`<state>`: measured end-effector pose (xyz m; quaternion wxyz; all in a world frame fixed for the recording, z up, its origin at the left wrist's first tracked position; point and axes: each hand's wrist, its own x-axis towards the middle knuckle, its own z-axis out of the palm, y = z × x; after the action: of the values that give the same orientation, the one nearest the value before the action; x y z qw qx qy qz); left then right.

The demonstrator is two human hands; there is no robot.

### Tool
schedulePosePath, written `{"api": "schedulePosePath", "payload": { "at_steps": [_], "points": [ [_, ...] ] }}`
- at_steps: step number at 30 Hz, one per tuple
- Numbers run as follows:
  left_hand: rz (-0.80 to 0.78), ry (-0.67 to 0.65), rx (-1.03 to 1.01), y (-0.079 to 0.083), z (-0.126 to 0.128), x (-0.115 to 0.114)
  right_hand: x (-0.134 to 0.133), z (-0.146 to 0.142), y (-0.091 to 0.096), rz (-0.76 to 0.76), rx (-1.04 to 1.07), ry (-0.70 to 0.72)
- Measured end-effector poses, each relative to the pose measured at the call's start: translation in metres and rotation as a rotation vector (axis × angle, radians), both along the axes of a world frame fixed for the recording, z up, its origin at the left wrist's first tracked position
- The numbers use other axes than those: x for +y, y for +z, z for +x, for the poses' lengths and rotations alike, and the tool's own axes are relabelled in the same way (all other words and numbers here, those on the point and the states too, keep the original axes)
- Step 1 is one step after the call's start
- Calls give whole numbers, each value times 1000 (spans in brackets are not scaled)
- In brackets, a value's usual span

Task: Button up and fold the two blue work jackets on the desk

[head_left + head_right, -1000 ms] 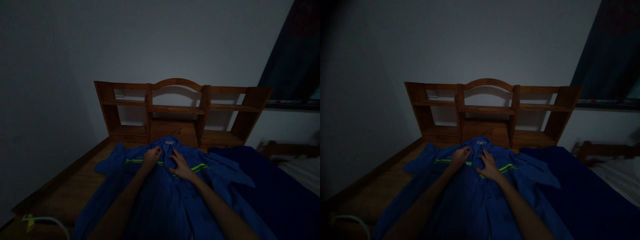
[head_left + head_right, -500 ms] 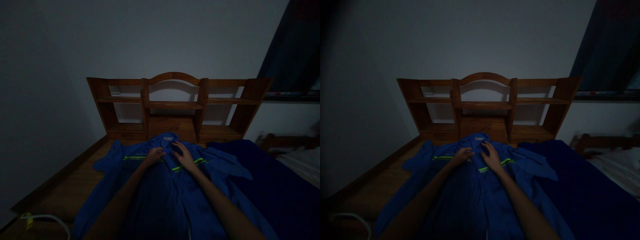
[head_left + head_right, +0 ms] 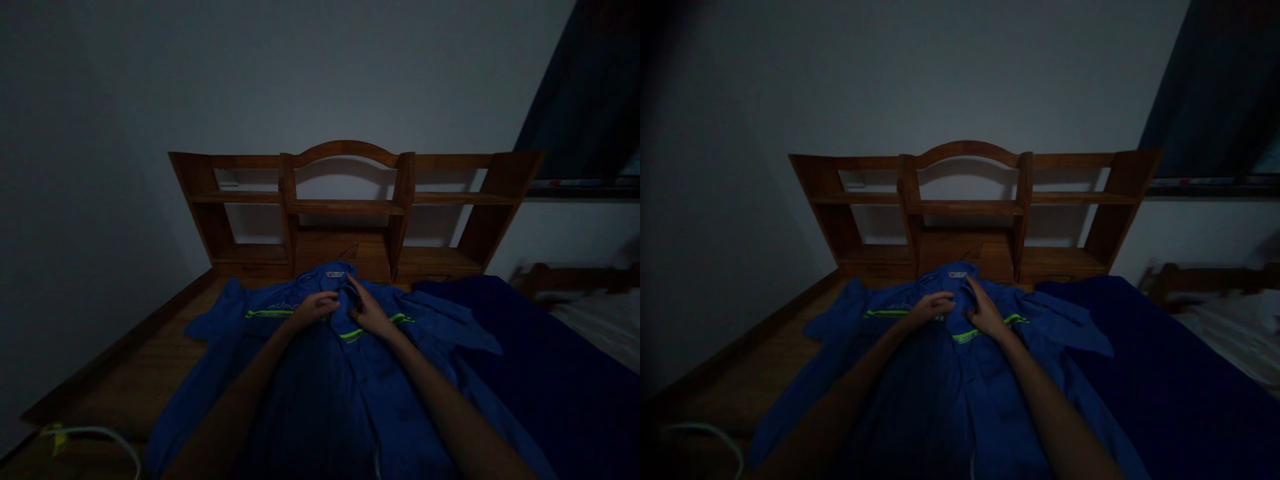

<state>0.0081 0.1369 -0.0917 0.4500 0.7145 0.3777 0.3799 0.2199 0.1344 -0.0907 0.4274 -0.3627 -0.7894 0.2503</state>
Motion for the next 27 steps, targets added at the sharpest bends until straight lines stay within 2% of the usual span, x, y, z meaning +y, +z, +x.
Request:
{"api": "schedulePosePath", "payload": {
  "at_steps": [3, 6, 10, 13, 18, 21, 24, 27],
  "points": [
    [-34, -170, 3, 8, 10, -13, 1, 2, 3, 105, -5, 27],
    [-42, -149, -6, 7, 15, -17, 2, 4, 6, 46, -21, -41],
    [-59, -128, -54, -3, 15, -8, 10, -1, 18, -41, -13, -180],
    [-32, -32, -73, -9, 13, 2, 25, -7, 36, -50, -20, -270],
    [43, 263, -52, -20, 8, 22, 51, -28, 62, 15, -76, -424],
    [61, 344, -27, -28, 2, 28, 48, -47, 59, 61, -100, -423],
    [84, 352, 8, -30, -4, 28, 25, -59, 43, 162, -153, -294],
    [121, 338, 30, -25, -7, 26, -5, -54, 24, 285, -281, -164]
  ]
}}
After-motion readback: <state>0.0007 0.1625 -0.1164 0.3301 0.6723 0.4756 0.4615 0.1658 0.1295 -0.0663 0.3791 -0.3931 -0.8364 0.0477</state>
